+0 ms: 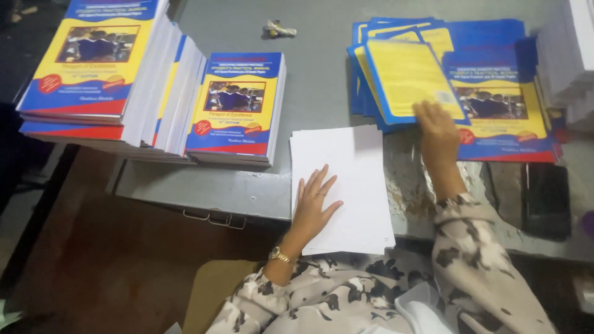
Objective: The person is assembling printed books by inserting internal pages into covers and organizing them into stacks on a table.
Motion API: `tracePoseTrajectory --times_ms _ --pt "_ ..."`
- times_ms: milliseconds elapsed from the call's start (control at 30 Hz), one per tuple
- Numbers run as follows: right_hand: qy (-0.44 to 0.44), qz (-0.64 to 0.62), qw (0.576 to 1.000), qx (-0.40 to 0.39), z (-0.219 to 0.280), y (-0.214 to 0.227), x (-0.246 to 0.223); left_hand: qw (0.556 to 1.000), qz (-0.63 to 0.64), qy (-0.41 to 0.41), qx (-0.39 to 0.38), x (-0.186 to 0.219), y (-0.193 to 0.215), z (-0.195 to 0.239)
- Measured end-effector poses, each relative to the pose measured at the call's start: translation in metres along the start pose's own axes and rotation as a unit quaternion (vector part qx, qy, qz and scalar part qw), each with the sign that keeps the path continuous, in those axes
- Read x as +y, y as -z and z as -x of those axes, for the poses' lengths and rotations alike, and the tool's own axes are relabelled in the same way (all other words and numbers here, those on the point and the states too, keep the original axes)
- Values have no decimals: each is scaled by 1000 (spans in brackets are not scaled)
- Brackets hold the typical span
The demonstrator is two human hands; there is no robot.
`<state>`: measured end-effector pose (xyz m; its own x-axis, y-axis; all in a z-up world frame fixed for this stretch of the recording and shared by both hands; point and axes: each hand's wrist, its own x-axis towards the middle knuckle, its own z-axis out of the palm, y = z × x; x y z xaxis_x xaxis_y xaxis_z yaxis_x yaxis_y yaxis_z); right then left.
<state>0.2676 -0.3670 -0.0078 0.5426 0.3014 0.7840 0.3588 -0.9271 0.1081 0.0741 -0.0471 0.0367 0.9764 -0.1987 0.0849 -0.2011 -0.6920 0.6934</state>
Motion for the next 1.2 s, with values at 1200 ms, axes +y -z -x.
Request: tracePoseTrajectory --times_ms 1200 --pt "-382 -419 772 -286 33 307 -145 822 510 241 79 -43 18 86"
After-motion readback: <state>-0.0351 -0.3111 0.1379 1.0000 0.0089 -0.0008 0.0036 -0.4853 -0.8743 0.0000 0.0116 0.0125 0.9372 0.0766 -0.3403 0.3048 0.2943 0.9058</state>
